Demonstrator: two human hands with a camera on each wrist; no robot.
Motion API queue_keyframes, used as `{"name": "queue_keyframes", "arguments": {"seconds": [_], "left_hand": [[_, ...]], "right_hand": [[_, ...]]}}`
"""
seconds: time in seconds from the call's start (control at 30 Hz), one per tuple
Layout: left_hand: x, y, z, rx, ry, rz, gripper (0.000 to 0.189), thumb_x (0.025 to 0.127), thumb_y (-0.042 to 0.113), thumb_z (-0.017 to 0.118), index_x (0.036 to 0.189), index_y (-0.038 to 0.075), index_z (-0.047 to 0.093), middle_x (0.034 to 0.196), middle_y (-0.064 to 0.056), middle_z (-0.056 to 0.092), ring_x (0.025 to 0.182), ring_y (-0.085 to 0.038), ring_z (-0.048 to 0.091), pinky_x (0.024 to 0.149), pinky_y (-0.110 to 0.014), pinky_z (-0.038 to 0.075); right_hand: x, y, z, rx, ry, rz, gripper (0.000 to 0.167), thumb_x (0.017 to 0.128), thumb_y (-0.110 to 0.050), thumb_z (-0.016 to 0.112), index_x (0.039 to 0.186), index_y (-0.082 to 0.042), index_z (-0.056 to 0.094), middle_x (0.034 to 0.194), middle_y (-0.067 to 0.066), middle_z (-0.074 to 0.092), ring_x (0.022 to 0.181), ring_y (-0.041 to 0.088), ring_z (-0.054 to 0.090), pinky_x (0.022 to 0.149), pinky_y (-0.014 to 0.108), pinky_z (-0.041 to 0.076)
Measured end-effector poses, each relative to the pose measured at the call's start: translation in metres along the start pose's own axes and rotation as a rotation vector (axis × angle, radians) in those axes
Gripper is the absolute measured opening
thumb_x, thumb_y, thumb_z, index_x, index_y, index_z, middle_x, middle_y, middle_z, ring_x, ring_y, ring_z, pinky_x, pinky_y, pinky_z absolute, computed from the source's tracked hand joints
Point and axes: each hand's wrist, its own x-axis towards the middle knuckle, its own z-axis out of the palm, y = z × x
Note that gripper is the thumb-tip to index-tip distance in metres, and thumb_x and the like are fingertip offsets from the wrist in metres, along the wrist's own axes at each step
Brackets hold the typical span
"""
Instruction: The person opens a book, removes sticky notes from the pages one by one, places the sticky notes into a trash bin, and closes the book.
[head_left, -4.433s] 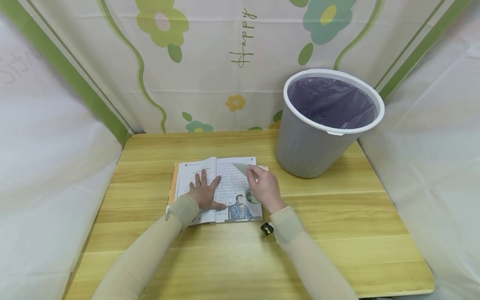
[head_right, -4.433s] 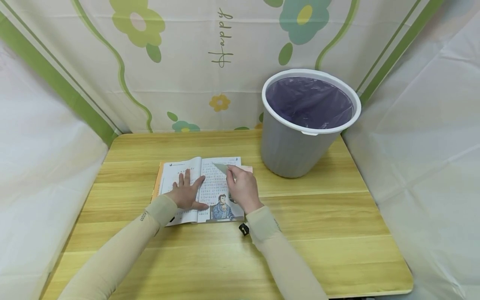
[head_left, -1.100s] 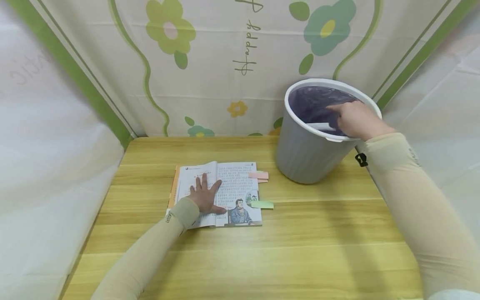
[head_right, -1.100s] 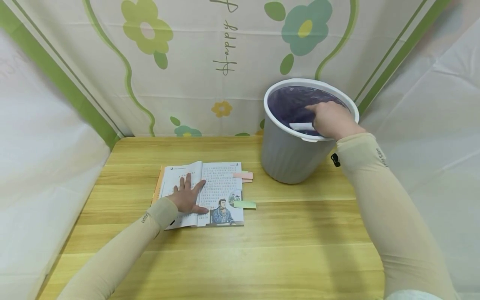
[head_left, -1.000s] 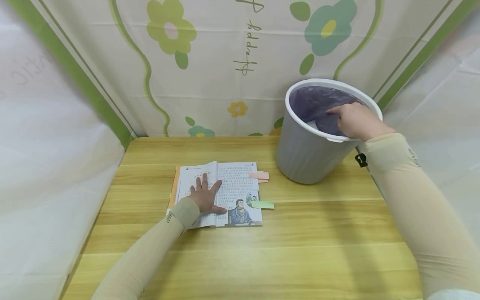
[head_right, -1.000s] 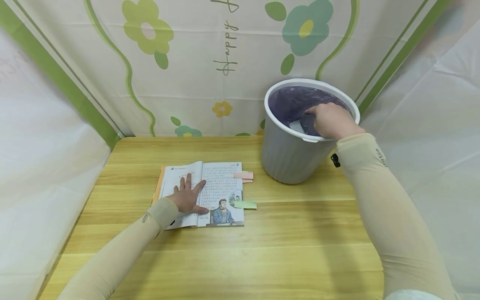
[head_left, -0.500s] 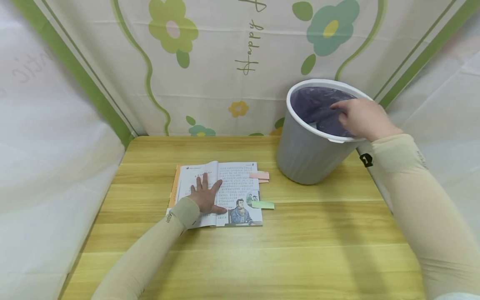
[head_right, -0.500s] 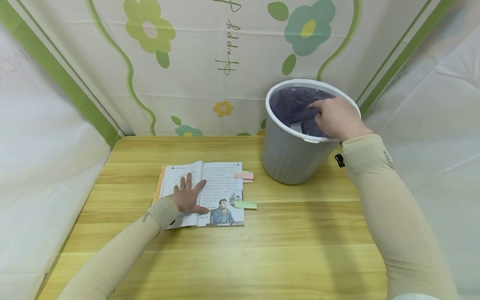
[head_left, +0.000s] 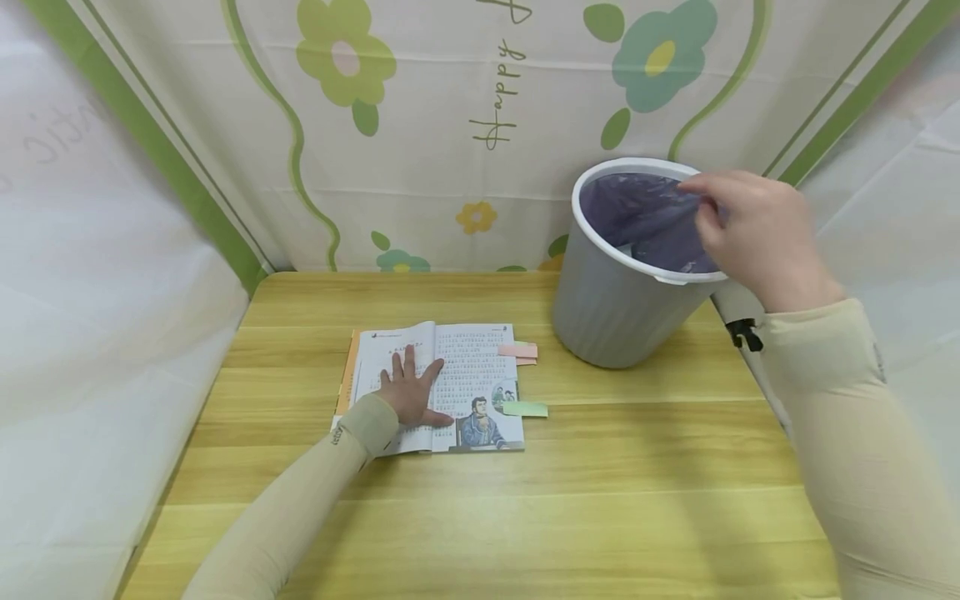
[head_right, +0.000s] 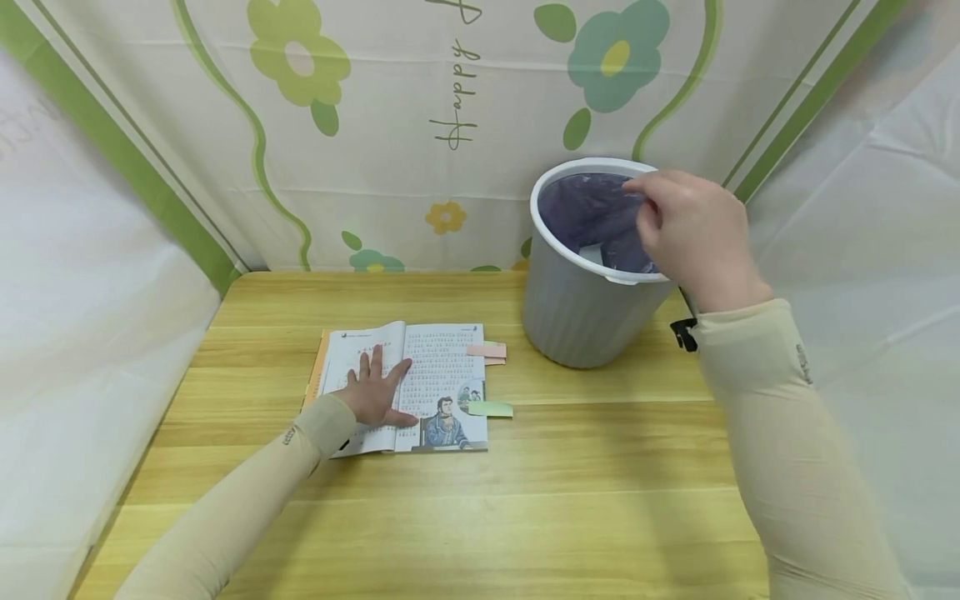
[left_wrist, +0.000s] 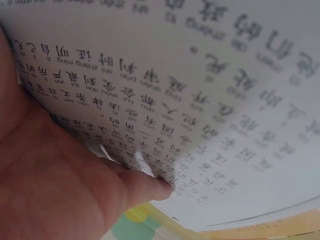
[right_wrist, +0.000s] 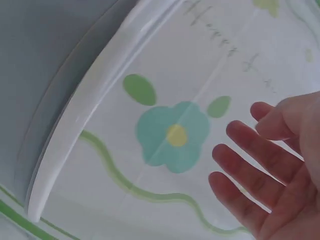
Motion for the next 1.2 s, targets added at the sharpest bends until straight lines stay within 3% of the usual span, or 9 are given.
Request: {"name": "queue_keyframes", "arguments": {"seconds": [0.07, 0.2, 0.33, 0.4, 0.63, 0.87, 1.2], "left_hand": [[0.001, 0.000, 0.000, 0.004, -0.001, -0.001, 0.122, 0.068, 0.085, 0.061, 0.161, 0.028, 0.006, 0.157, -0.032, -0.020, 0.141, -0.057, -0.009, 0.110, -0.070, 0.012], [0.000, 0.000, 0.000, 0.004, 0.003, 0.003, 0.122, 0.068, 0.085, 0.061, 0.161, 0.027, 0.006, 0.156, -0.033, -0.019, 0.141, -0.058, -0.008, 0.110, -0.071, 0.013], [0.002, -0.002, 0.002, -0.001, 0.006, 0.005, 0.123, 0.067, 0.085, 0.061, 0.161, 0.028, 0.006, 0.156, -0.033, -0.021, 0.140, -0.058, -0.009, 0.110, -0.071, 0.012], [0.003, -0.002, 0.003, -0.001, 0.003, 0.002, 0.123, 0.067, 0.086, 0.060, 0.161, 0.029, 0.004, 0.156, -0.032, -0.022, 0.140, -0.058, -0.010, 0.110, -0.071, 0.012], [-0.001, 0.000, -0.001, -0.009, -0.010, 0.003, 0.123, 0.068, 0.085, 0.060, 0.161, 0.028, 0.003, 0.155, -0.032, -0.023, 0.140, -0.057, -0.011, 0.110, -0.070, 0.011], [-0.009, 0.004, -0.009, -0.018, 0.004, 0.018, 0.119, 0.072, 0.081, 0.062, 0.161, 0.026, 0.006, 0.156, -0.032, -0.019, 0.141, -0.057, -0.008, 0.111, -0.070, 0.012], [-0.011, 0.005, -0.010, -0.009, 0.002, 0.012, 0.118, 0.073, 0.080, 0.062, 0.161, 0.026, 0.006, 0.157, -0.032, -0.019, 0.142, -0.056, -0.007, 0.112, -0.068, 0.012]], "right_hand": [[-0.006, -0.008, -0.001, 0.022, 0.077, -0.044, 0.033, 0.089, 0.002, 0.048, 0.108, -0.003, 0.075, 0.106, 0.014, 0.073, 0.089, 0.037, 0.068, 0.062, 0.044, 0.045], [-0.021, -0.023, -0.003, 0.031, 0.143, -0.085, 0.032, 0.089, 0.000, 0.049, 0.107, -0.002, 0.075, 0.109, 0.011, 0.073, 0.095, 0.035, 0.070, 0.064, 0.035, 0.047], [-0.040, -0.037, 0.004, 0.083, 0.168, -0.086, 0.031, 0.091, -0.003, 0.050, 0.108, -0.002, 0.075, 0.111, 0.009, 0.073, 0.099, 0.032, 0.069, 0.083, 0.022, 0.050], [-0.052, -0.043, 0.009, 0.111, 0.162, -0.076, 0.031, 0.091, -0.004, 0.051, 0.109, -0.003, 0.075, 0.112, 0.008, 0.073, 0.101, 0.031, 0.069, 0.094, 0.024, 0.048], [-0.088, -0.055, 0.031, 0.125, 0.111, -0.069, 0.032, 0.089, -0.002, 0.052, 0.112, -0.003, 0.074, 0.115, 0.008, 0.072, 0.100, 0.030, 0.068, 0.082, 0.045, 0.052], [-0.110, -0.060, 0.052, 0.151, 0.061, -0.052, 0.032, 0.088, -0.001, 0.050, 0.110, -0.002, 0.074, 0.114, 0.010, 0.072, 0.096, 0.033, 0.069, 0.075, 0.046, 0.053], [-0.133, -0.071, 0.080, 0.187, 0.013, -0.071, 0.032, 0.083, 0.005, 0.057, 0.109, -0.003, 0.074, 0.111, 0.011, 0.072, 0.093, 0.034, 0.069, 0.077, 0.049, 0.055]]}}
